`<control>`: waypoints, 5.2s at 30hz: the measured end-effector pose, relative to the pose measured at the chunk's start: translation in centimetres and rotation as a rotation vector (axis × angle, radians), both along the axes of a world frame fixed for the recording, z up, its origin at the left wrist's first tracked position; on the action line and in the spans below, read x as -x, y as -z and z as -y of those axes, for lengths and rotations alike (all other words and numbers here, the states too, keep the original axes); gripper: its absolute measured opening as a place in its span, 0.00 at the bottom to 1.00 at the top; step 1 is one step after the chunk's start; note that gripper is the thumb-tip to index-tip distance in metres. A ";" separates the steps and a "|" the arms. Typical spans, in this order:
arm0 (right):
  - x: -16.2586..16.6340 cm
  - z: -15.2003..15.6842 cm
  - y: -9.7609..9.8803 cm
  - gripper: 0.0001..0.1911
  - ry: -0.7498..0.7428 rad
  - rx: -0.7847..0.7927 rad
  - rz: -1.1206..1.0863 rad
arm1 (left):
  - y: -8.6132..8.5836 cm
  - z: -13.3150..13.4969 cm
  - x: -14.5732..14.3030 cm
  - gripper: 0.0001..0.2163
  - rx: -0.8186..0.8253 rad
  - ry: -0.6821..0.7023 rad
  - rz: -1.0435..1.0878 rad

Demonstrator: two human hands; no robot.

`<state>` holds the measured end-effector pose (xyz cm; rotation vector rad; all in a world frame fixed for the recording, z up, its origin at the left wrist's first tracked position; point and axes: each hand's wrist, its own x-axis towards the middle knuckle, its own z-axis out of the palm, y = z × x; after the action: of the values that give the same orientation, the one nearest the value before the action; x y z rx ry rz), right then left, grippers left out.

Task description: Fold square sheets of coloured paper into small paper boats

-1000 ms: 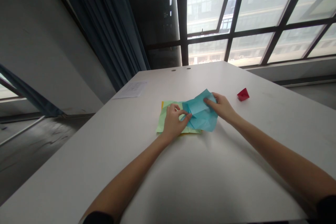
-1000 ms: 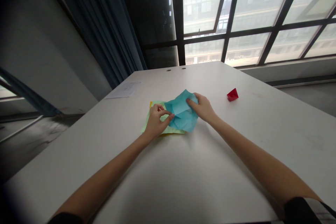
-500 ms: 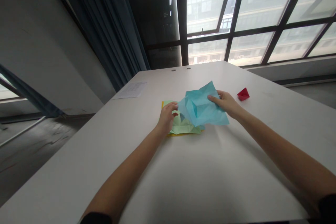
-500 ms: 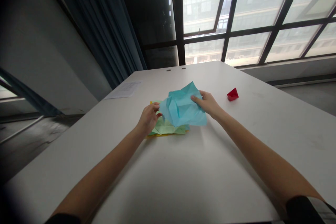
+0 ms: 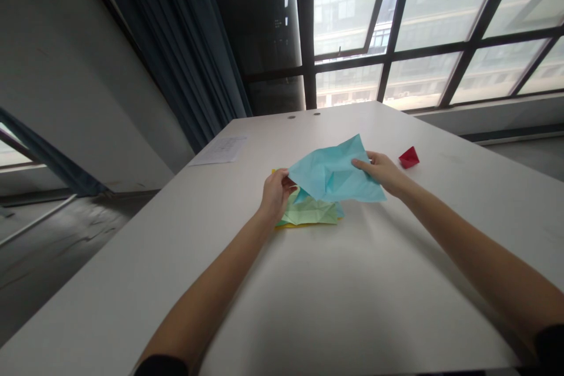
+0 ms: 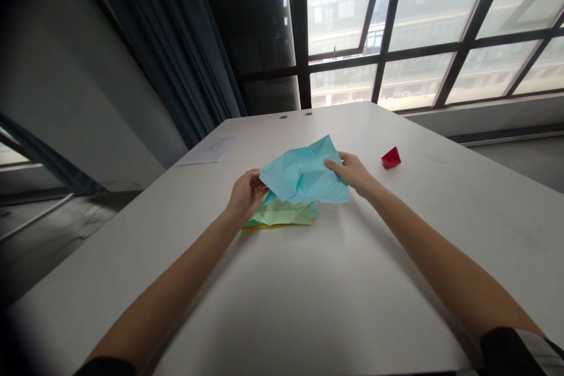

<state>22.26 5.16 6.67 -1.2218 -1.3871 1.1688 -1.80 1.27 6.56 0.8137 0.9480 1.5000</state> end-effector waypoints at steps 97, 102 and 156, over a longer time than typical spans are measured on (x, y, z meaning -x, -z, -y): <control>-10.0 -6.4 6.8 0.19 0.302 -0.118 1.264 | 6.0 -1.0 1.4 0.35 -0.065 0.416 -1.880; -5.2 -4.6 2.8 0.14 0.109 -0.415 1.084 | 5.6 -0.9 1.3 0.35 -0.043 0.423 -1.870; 3.6 2.6 1.1 0.10 -0.310 -0.301 0.341 | 3.1 0.0 -2.6 0.18 -0.065 0.460 -0.230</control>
<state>18.70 2.56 5.60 -1.0448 -1.9856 0.9333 0.80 1.26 3.48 1.1812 0.8101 1.0567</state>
